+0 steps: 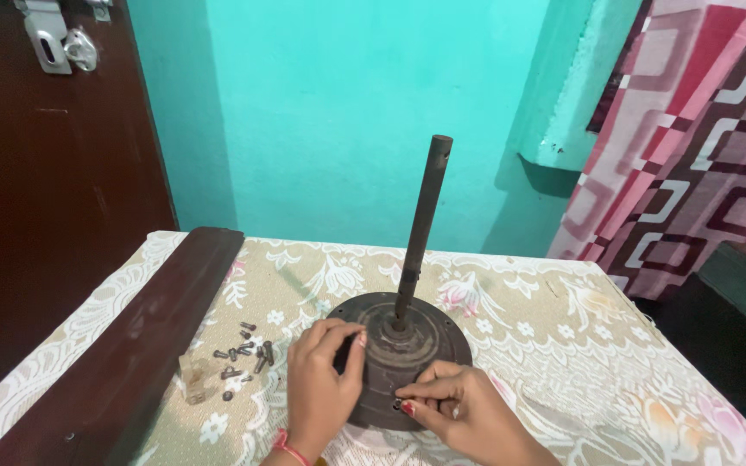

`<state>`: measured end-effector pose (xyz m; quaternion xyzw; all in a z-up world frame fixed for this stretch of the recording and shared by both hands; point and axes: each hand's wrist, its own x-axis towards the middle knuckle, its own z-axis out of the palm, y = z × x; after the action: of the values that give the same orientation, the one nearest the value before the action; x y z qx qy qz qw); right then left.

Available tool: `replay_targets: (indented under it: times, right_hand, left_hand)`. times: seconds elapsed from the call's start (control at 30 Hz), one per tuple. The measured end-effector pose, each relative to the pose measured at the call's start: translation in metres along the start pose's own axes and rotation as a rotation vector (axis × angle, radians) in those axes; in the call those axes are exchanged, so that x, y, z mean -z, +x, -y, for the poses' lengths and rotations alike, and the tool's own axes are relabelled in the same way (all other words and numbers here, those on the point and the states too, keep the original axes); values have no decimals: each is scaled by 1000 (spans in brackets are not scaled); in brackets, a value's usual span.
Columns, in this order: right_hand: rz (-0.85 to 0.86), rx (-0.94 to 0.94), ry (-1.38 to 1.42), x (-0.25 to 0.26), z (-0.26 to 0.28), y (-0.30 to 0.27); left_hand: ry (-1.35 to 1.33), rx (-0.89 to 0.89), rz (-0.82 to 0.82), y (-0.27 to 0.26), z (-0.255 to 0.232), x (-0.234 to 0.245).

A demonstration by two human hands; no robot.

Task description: The person assembles a fan base by inserting screws into the circular base and tightening them with a screwdriver. The person repeatedly picks up screws, places them into holes, and uses the screwdriver to secure them.

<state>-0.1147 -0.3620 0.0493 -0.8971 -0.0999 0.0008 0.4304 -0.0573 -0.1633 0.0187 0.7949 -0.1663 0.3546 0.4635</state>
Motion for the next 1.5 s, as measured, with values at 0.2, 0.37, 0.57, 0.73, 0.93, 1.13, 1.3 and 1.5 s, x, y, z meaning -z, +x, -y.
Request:
replay_targets:
  times: [0.2,0.37,0.57,0.73,0.93,1.13,1.3,1.5]
  right_hand:
    - [-27,42,56,-5,-7,0]
    - [-73,41,81,-12,-15,3]
    - [-64,-6,132,-15,-15,3]
    - [-67,-41,171,-16,-15,3]
    - [-68,3,245,-18,-22,4]
    - [-220,116,162,-20,-30,5]
    - [-442,322,17,-29,-37,-3]
    - [-597,592,-333,-53,-79,-3]
  left_hand:
    - [17,-25,55,-3,-2,-5]
    - [0,-46,38,-4,1,-5]
    - [13,-43,49,-4,2,-6]
    - [8,-42,49,-4,4,-7]
    - [1,-46,45,-4,3,-7]
    - [-34,-24,83,1,-1,1]
    - [-62,-72,-21,17,11,20]
    - [73,258,10,45,65,64]
